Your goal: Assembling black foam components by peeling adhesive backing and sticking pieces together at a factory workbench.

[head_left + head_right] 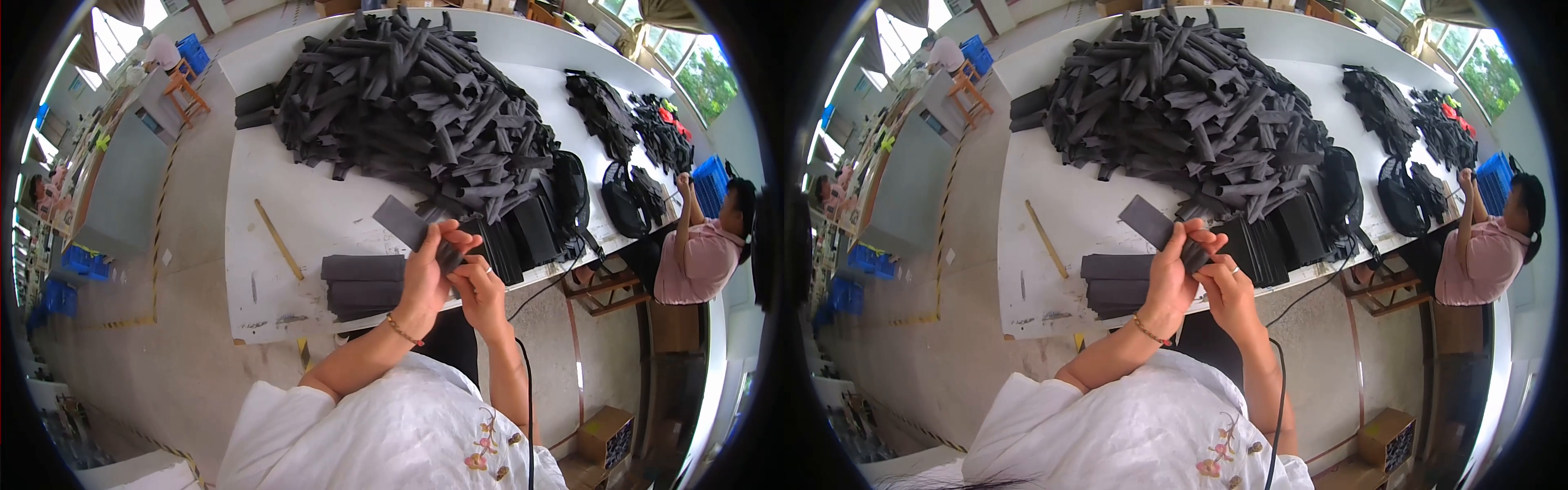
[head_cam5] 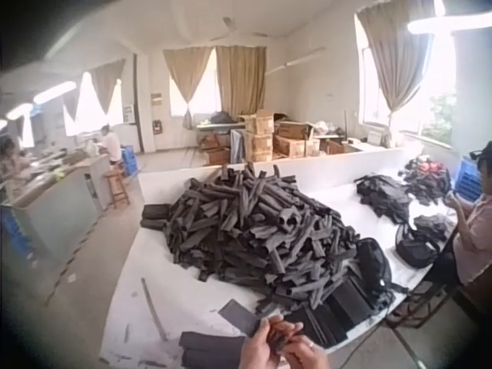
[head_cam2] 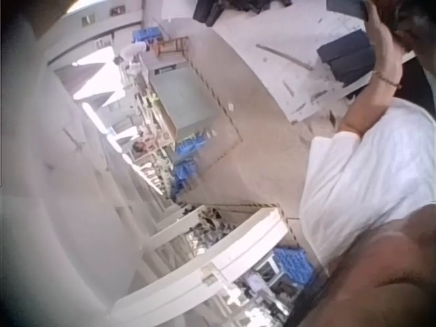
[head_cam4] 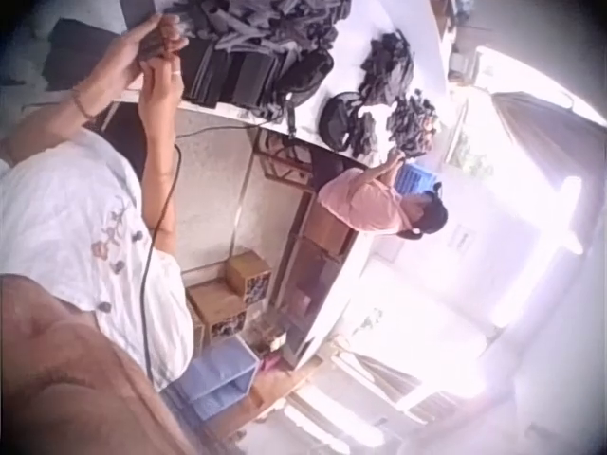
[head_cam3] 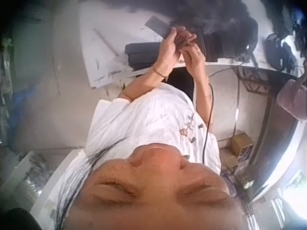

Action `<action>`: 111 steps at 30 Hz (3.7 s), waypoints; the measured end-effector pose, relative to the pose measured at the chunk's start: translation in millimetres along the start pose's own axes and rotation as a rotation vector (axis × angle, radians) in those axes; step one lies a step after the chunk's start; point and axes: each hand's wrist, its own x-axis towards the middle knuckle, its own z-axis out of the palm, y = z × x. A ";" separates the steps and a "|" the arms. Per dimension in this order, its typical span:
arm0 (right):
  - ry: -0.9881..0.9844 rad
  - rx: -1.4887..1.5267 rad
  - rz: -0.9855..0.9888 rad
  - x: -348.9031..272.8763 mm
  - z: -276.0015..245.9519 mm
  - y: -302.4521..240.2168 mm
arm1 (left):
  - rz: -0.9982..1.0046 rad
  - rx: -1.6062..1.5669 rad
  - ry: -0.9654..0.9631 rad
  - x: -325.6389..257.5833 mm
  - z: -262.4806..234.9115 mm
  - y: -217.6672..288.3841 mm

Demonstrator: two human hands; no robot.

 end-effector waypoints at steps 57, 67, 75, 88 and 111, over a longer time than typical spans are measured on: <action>0.201 0.389 0.478 -18.4 -17.9 6.0 | 0.209 0.271 -0.209 26.1 -31.0 46.9; 0.312 0.198 0.328 -13.4 -17.4 -3.1 | 0.162 0.303 -0.233 23.7 -25.8 48.3; 0.291 0.131 0.266 -10.0 -19.6 -1.3 | 0.182 0.452 -0.111 18.7 -14.6 55.9; 0.428 -0.094 0.054 -1.2 -26.1 11.2 | 0.440 0.592 0.219 26.2 -24.5 58.4; 0.274 0.694 0.692 -8.6 14.3 17.8 | 0.165 0.643 0.142 6.5 -50.4 91.4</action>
